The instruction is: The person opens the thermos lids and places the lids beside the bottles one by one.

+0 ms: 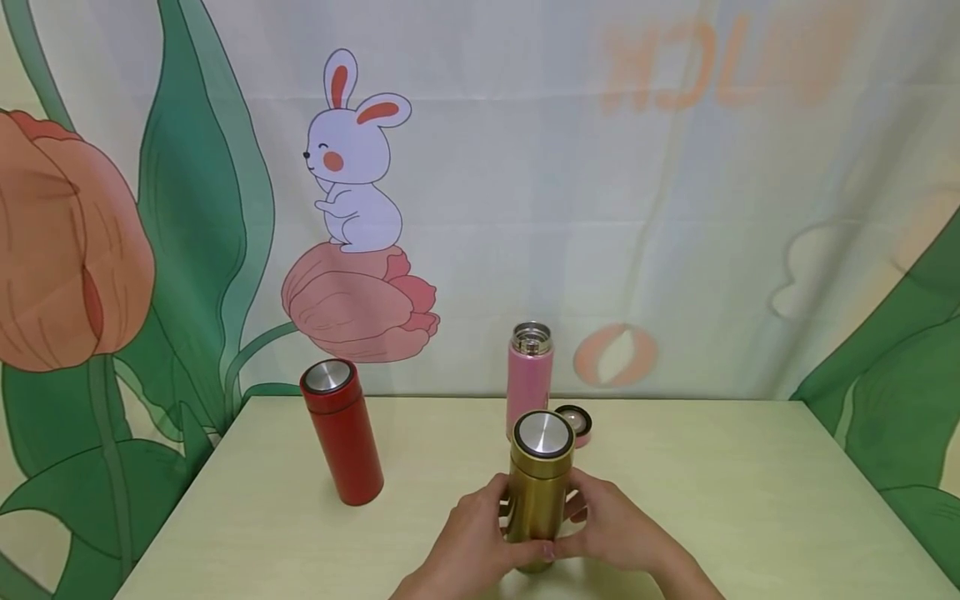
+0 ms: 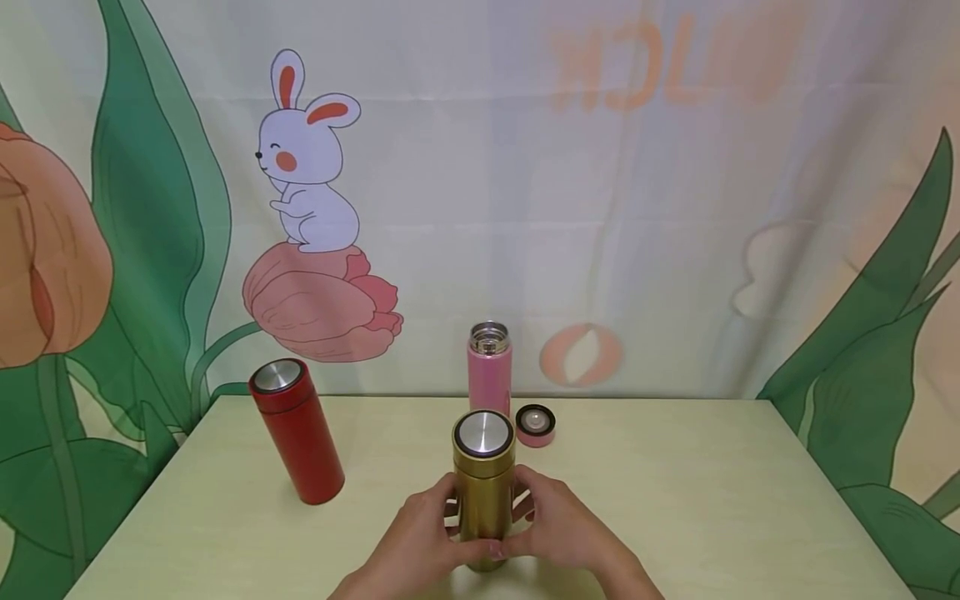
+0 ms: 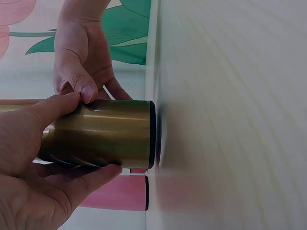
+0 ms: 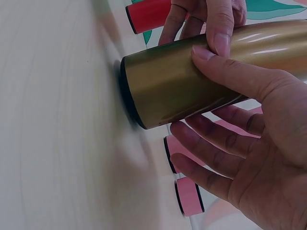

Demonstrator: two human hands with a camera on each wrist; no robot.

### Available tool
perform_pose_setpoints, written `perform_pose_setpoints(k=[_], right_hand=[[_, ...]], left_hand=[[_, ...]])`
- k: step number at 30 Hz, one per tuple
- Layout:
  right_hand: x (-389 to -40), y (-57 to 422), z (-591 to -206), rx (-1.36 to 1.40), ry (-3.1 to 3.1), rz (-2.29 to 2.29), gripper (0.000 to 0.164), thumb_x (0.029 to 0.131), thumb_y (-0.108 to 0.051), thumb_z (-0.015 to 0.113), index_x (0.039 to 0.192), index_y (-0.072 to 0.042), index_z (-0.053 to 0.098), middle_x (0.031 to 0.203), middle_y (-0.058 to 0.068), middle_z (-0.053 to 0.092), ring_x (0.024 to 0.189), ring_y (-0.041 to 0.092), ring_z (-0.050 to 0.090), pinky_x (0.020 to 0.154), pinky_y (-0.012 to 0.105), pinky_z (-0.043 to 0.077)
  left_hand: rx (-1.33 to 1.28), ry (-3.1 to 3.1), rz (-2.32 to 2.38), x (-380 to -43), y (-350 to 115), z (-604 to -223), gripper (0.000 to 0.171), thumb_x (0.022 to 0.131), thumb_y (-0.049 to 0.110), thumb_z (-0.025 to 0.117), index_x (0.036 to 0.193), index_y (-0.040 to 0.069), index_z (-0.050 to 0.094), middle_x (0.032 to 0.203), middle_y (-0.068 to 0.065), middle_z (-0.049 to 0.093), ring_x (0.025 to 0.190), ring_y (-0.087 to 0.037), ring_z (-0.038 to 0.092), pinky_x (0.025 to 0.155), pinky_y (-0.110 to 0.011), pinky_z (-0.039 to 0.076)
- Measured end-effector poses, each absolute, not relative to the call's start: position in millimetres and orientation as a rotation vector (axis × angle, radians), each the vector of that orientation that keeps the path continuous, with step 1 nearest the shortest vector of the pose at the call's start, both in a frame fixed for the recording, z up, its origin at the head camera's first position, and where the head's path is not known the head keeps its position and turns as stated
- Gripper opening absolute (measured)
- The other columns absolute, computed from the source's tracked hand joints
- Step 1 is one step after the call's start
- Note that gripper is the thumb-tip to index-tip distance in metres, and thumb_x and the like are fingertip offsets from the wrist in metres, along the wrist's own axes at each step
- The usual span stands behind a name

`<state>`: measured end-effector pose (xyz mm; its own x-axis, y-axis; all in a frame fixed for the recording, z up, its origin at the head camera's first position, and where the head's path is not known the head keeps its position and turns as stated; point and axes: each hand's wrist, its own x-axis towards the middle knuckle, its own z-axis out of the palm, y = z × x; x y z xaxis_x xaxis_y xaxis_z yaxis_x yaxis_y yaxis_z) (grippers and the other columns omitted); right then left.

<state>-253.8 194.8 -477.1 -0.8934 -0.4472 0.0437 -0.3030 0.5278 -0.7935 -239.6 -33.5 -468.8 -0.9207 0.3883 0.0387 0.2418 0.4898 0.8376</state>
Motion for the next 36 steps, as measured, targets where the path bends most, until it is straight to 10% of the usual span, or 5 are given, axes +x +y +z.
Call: perform_pose_setpoints(k=[36], right_hand=[[-252.0, 201.2, -470.0, -0.702, 2.558, -1.256, 0.069, 0.075, -0.031, 0.093, 0.133, -0.019, 0.057, 0.117, -0.002, 0.07, 0.101, 0.017, 0.069, 0.089, 0.037, 0.058]], left_hand=[[0.63, 2.629, 1.392, -238.4, -34.9, -471.1, 0.079, 0.075, 0.052, 0.09, 0.136, 0.023, 0.049, 0.129, 0.003, 0.068, 0.123, -0.028, 0.066, 0.099, -0.05, 0.055]])
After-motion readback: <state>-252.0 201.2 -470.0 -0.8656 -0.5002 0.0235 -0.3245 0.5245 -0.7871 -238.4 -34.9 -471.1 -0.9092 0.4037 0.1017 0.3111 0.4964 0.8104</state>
